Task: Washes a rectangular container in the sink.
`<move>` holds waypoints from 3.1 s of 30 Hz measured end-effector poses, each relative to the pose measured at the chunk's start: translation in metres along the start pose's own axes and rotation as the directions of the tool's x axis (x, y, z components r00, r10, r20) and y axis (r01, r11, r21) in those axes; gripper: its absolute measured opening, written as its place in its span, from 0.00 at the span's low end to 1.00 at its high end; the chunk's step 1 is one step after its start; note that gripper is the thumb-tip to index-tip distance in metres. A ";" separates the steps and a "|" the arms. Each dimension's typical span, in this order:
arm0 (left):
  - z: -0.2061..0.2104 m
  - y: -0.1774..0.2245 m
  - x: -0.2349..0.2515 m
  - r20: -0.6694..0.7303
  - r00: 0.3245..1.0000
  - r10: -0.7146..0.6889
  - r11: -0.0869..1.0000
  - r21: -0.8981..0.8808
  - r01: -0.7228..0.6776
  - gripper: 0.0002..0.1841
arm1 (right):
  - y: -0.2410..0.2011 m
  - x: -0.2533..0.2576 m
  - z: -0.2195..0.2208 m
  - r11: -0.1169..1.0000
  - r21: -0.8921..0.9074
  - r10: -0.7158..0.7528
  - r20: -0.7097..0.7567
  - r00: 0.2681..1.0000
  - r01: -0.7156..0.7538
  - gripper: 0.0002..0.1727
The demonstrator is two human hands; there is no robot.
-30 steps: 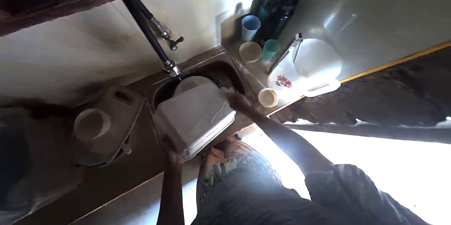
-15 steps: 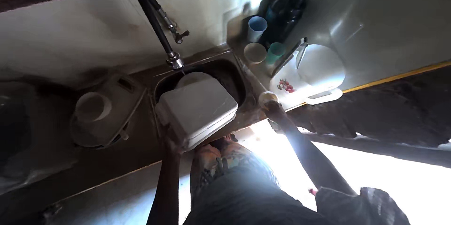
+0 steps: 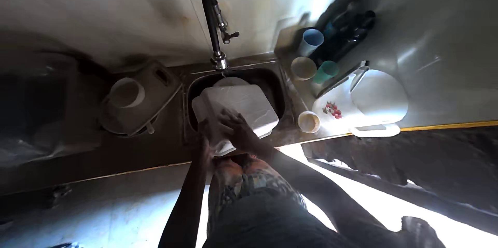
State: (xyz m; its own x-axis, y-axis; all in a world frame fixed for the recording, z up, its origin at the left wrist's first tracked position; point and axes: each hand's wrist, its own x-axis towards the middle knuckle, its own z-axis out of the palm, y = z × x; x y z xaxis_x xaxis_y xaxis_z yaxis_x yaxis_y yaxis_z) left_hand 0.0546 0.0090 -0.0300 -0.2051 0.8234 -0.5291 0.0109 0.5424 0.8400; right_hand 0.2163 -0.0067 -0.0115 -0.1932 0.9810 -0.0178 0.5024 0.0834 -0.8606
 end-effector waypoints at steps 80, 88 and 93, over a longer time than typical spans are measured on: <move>-0.017 0.086 0.012 -0.134 0.848 0.512 0.859 0.062 -0.509 0.12 | -0.029 0.088 -0.088 0.973 -0.054 -0.231 -0.105 0.967 0.227 0.14; -0.021 0.081 0.009 -0.026 0.923 0.385 0.867 0.353 -0.351 0.22 | -0.019 0.067 -0.050 0.968 -0.019 0.240 -0.241 0.941 -0.251 0.18; -0.018 0.076 0.018 -0.051 0.934 0.355 0.932 0.100 -0.349 0.17 | -0.045 0.065 -0.024 0.989 -0.017 -0.146 -0.179 0.973 0.145 0.16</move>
State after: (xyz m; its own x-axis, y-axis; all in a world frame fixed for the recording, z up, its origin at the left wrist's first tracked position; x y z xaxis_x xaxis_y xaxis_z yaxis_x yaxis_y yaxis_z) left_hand 0.0338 0.0621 0.0265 -0.2373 0.9528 -0.1896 0.1797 0.2349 0.9553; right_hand 0.2019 0.0581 0.0381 -0.1105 0.9737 0.1993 0.4830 0.2279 -0.8454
